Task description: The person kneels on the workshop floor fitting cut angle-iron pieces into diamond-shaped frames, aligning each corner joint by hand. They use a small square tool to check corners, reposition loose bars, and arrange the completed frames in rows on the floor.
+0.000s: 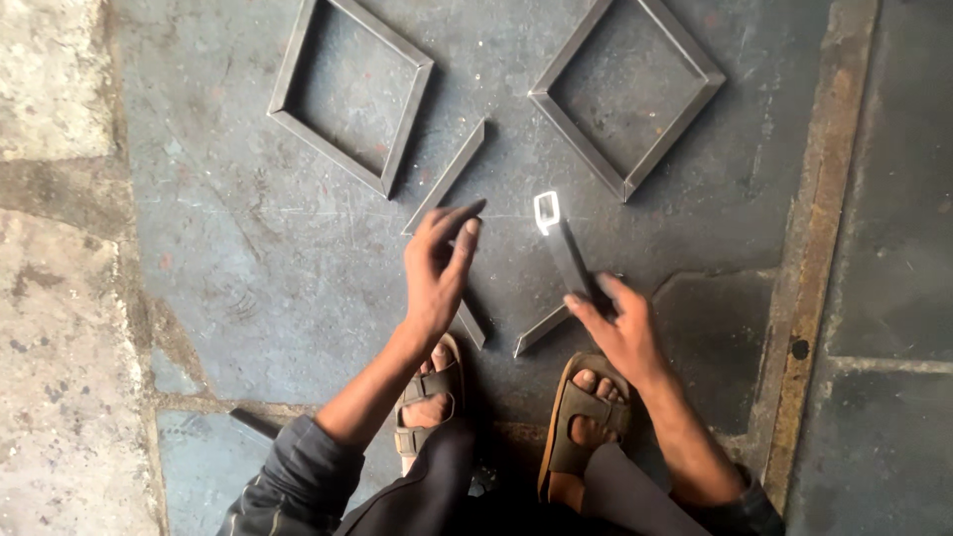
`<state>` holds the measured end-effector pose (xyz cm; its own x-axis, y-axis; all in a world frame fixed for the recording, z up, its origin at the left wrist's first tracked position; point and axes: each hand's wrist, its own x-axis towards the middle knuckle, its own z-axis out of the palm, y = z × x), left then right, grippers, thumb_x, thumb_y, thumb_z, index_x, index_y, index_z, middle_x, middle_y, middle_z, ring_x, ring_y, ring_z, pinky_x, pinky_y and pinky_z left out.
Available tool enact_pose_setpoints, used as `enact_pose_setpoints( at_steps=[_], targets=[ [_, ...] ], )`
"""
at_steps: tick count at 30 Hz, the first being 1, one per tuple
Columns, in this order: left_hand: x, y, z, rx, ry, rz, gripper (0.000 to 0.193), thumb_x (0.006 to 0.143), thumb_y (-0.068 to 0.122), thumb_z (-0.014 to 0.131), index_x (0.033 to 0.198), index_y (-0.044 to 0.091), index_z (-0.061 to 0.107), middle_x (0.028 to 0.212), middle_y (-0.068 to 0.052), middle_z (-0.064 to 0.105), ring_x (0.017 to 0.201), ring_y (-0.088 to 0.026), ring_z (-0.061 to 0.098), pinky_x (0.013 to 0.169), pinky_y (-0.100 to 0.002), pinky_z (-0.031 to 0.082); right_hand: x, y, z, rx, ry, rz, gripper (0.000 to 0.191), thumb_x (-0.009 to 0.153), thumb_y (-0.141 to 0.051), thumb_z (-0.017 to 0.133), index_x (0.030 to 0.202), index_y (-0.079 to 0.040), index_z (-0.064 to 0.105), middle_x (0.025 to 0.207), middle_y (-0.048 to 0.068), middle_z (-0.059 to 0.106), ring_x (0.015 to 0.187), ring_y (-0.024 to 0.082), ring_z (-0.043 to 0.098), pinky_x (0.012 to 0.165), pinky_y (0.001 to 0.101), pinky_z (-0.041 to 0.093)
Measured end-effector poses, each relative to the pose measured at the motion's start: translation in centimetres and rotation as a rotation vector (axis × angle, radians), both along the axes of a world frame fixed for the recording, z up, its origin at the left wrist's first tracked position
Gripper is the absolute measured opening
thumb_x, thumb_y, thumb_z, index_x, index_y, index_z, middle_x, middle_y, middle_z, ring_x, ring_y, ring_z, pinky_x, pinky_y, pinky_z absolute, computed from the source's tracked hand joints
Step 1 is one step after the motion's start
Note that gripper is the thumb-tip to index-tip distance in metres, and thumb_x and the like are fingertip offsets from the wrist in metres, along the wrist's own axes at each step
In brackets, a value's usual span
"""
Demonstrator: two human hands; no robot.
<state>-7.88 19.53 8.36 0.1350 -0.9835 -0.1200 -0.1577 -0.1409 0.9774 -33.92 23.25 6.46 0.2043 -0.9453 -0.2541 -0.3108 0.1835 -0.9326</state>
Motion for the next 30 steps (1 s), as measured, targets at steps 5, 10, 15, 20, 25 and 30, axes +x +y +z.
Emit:
enact_pose_setpoints(
  at_steps=[5, 10, 15, 20, 25, 30],
  targets=[
    [0.2, 1.3, -2.0, 0.234, 0.533, -0.098, 0.053, 0.105, 0.045, 0.049, 0.141, 0.007, 0.058, 0.11, -0.005, 0.072, 0.087, -0.008, 0.066, 0.069, -0.025, 0.054, 2.1, -3.9, 3.0, -0.421, 0.363, 0.322, 0.034, 0.087, -0.019, 0.08, 0.112, 0.001, 0.071, 0.101, 0.015, 0.072, 0.091, 0.033, 0.07, 0.081, 0.0409, 0.053],
    [1.2, 3.0, -3.3, 0.099, 0.437, -0.177, 0.06, 0.101, 0.04, 0.061, 0.145, 0.001, 0.055, 0.097, -0.011, 0.07, 0.08, -0.011, 0.06, 0.07, -0.027, 0.051, 2.1, -5.4, 4.4, -0.326, 0.42, 0.357, 0.038, 0.083, -0.023, 0.084, 0.111, -0.001, 0.072, 0.103, 0.015, 0.074, 0.091, 0.033, 0.071, 0.078, 0.0426, 0.054],
    [0.8, 3.9, -5.9, 0.39, 0.666, 0.044, 0.04, 0.103, 0.04, 0.066, 0.11, 0.001, 0.064, 0.089, -0.011, 0.067, 0.077, -0.018, 0.067, 0.064, -0.03, 0.052, 0.0, -5.4, 3.9, 0.053, 0.011, 0.316, 0.052, 0.087, -0.024, 0.079, 0.134, -0.006, 0.066, 0.121, 0.015, 0.075, 0.093, 0.021, 0.074, 0.079, 0.0374, 0.061],
    [0.1, 5.6, -7.7, 0.499, 1.049, 0.164, 0.044, 0.099, 0.047, 0.066, 0.109, 0.005, 0.063, 0.094, -0.008, 0.069, 0.087, -0.018, 0.066, 0.07, -0.028, 0.051, -2.1, -4.0, 3.8, 0.184, -0.661, 0.08, 0.061, 0.093, -0.027, 0.073, 0.149, -0.009, 0.058, 0.138, 0.017, 0.067, 0.114, 0.022, 0.07, 0.084, 0.0372, 0.064],
    [-1.1, 6.7, -7.7, 0.658, 1.135, 0.2, 0.044, 0.095, 0.052, 0.062, 0.111, 0.011, 0.062, 0.092, -0.006, 0.069, 0.08, -0.016, 0.065, 0.064, -0.024, 0.048, 1.2, -1.6, 1.8, 0.023, -0.719, -0.17, 0.043, 0.099, -0.014, 0.076, 0.138, -0.004, 0.059, 0.139, 0.018, 0.065, 0.117, 0.022, 0.07, 0.091, 0.0395, 0.063],
    [-0.5, 5.0, -6.4, 0.591, 0.579, -0.091, 0.035, 0.1, 0.037, 0.06, 0.113, 0.005, 0.069, 0.093, -0.007, 0.072, 0.072, -0.016, 0.068, 0.061, -0.029, 0.056, 1.9, -2.2, 2.3, -0.13, -0.334, -0.46, 0.025, 0.106, -0.012, 0.067, 0.129, -0.002, 0.069, 0.122, 0.015, 0.074, 0.103, 0.019, 0.072, 0.086, 0.0343, 0.06]
  ],
)
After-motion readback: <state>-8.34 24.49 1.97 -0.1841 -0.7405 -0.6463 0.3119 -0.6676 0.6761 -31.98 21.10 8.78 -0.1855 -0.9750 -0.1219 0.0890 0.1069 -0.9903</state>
